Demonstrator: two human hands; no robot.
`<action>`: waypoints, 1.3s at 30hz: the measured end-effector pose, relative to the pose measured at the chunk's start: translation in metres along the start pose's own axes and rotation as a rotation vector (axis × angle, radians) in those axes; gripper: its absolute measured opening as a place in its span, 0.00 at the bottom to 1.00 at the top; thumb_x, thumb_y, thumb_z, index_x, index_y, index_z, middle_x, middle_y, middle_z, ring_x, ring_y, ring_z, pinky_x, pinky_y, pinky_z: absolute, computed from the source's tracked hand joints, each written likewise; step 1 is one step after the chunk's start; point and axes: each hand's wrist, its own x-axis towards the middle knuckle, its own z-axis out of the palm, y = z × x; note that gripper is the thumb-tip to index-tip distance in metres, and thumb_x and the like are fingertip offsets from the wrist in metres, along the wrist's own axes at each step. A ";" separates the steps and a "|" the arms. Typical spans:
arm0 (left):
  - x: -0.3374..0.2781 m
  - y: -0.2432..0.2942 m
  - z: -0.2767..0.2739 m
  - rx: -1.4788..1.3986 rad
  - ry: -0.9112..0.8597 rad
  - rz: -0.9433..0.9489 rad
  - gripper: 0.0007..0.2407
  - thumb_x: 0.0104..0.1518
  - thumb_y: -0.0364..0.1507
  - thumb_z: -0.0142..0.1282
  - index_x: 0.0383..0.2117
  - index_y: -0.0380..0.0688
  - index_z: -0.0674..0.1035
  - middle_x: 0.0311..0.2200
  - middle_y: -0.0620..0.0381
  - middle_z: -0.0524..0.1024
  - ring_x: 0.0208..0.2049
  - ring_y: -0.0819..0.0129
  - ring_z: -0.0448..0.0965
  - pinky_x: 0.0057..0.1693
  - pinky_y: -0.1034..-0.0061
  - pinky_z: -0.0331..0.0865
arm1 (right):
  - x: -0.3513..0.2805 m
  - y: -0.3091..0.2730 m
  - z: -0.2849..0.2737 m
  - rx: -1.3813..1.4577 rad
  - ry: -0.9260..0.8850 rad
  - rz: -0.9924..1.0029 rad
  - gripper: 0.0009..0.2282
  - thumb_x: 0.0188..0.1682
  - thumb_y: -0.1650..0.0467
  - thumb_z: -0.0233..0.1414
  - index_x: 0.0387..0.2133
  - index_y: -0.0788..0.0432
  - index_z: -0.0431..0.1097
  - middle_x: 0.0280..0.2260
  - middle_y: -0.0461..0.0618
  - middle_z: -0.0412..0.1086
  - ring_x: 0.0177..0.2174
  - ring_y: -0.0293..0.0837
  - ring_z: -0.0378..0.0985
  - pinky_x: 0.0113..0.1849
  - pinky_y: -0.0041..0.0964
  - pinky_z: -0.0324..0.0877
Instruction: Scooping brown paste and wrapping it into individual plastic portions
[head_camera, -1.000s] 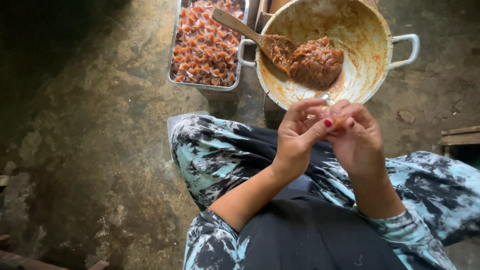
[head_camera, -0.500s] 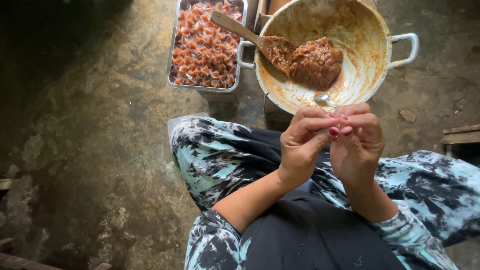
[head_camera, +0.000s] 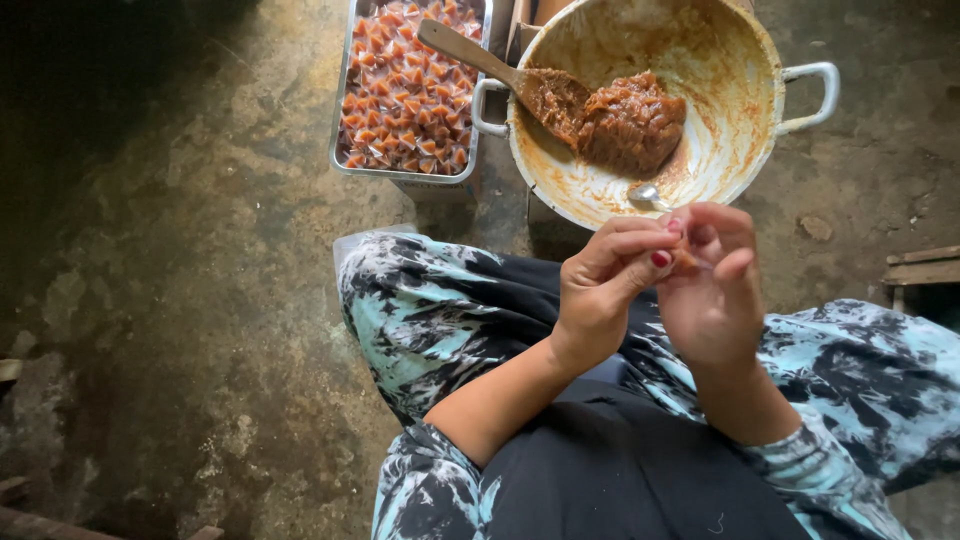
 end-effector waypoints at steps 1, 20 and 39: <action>-0.001 0.003 0.000 -0.036 0.002 -0.049 0.08 0.61 0.19 0.61 0.44 0.28 0.81 0.41 0.46 0.77 0.42 0.69 0.82 0.45 0.75 0.81 | -0.001 -0.001 -0.006 0.127 -0.011 0.152 0.20 0.55 0.58 0.51 0.51 0.61 0.64 0.45 0.53 0.66 0.47 0.43 0.71 0.45 0.30 0.76; -0.005 0.001 0.001 0.159 -0.006 0.224 0.07 0.59 0.18 0.61 0.42 0.28 0.81 0.42 0.44 0.76 0.45 0.64 0.80 0.52 0.71 0.77 | -0.003 0.008 0.005 -0.222 0.016 -0.241 0.06 0.53 0.74 0.55 0.37 0.67 0.67 0.39 0.57 0.61 0.42 0.47 0.68 0.46 0.36 0.70; -0.005 0.004 0.003 -0.026 0.037 0.125 0.07 0.54 0.19 0.66 0.38 0.31 0.84 0.44 0.45 0.74 0.45 0.67 0.81 0.54 0.73 0.77 | -0.004 0.005 0.023 -0.183 0.024 -0.268 0.06 0.52 0.73 0.56 0.35 0.66 0.69 0.39 0.55 0.62 0.43 0.45 0.69 0.48 0.32 0.69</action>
